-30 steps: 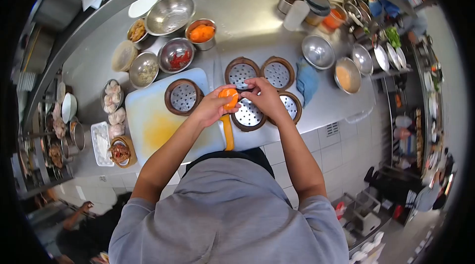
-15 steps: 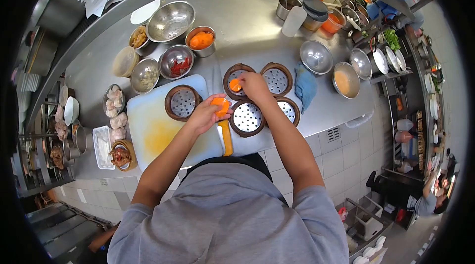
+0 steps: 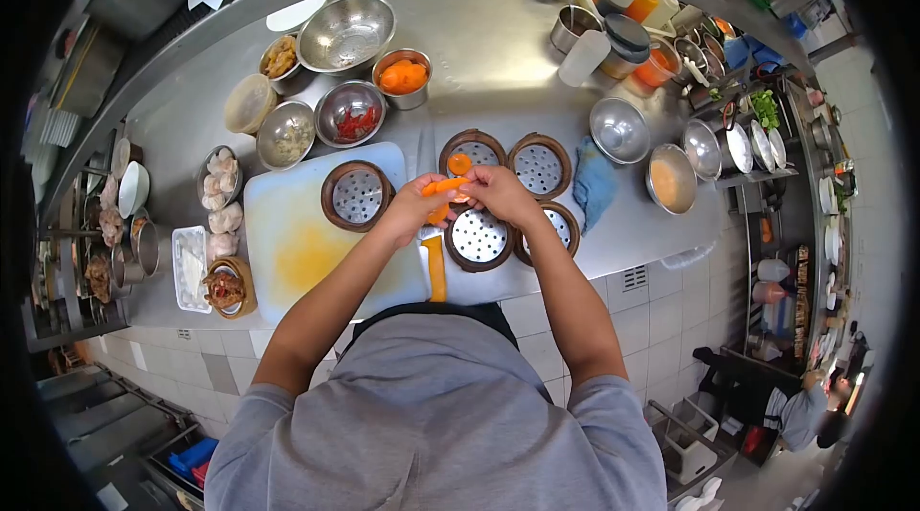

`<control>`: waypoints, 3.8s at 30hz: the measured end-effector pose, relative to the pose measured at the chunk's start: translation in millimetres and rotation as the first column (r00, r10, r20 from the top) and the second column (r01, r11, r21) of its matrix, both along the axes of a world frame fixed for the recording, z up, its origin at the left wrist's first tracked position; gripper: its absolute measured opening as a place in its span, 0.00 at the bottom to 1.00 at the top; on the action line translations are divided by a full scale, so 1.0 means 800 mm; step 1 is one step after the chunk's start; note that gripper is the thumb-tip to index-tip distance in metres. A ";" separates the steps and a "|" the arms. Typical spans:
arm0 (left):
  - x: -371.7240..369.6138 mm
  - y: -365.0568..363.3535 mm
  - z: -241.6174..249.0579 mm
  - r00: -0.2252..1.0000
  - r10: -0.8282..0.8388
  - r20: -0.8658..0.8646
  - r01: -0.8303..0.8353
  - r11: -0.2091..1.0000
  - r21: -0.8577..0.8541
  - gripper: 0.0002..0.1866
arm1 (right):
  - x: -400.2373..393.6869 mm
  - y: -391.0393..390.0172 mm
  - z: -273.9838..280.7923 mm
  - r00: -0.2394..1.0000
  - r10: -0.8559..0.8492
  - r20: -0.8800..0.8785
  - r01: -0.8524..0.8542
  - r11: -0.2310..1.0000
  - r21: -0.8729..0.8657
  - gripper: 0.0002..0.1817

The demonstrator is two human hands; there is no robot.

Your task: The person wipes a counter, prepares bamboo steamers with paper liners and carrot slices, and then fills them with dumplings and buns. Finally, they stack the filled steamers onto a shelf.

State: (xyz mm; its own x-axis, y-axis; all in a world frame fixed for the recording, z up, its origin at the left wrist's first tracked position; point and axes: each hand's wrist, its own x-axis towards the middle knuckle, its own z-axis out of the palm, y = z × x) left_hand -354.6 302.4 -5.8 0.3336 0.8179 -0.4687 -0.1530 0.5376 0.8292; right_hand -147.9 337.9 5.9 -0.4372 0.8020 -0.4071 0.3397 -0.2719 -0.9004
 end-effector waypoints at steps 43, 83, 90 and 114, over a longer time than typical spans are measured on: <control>0.001 0.016 0.003 0.969 0.232 0.088 -0.224 0.970 -0.091 0.14 | -0.015 0.044 -0.006 0.995 -0.067 0.074 0.054 0.985 0.165 0.11; 0.157 0.092 0.008 0.995 -0.037 -0.091 0.043 0.997 0.071 0.15 | 0.146 0.040 -0.016 0.963 -0.271 0.007 0.268 0.954 0.135 0.15; 0.156 0.087 -0.007 0.998 0.023 0.051 -0.021 0.998 -0.053 0.18 | 0.133 0.067 -0.059 0.733 -0.510 0.450 0.069 0.714 0.697 0.13; 0.050 0.001 0.016 0.798 -0.474 -0.373 0.507 0.862 -0.009 0.11 | 0.136 0.022 0.004 0.751 -0.422 0.508 0.039 0.796 0.604 0.16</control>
State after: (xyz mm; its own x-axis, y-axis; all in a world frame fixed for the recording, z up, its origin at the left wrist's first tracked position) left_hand -314.4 303.4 6.8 0.5280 0.6322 -0.5671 0.4212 0.3849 0.8212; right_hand -39.3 355.2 9.4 -0.0288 0.9995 0.0118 0.8381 0.0306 -0.5447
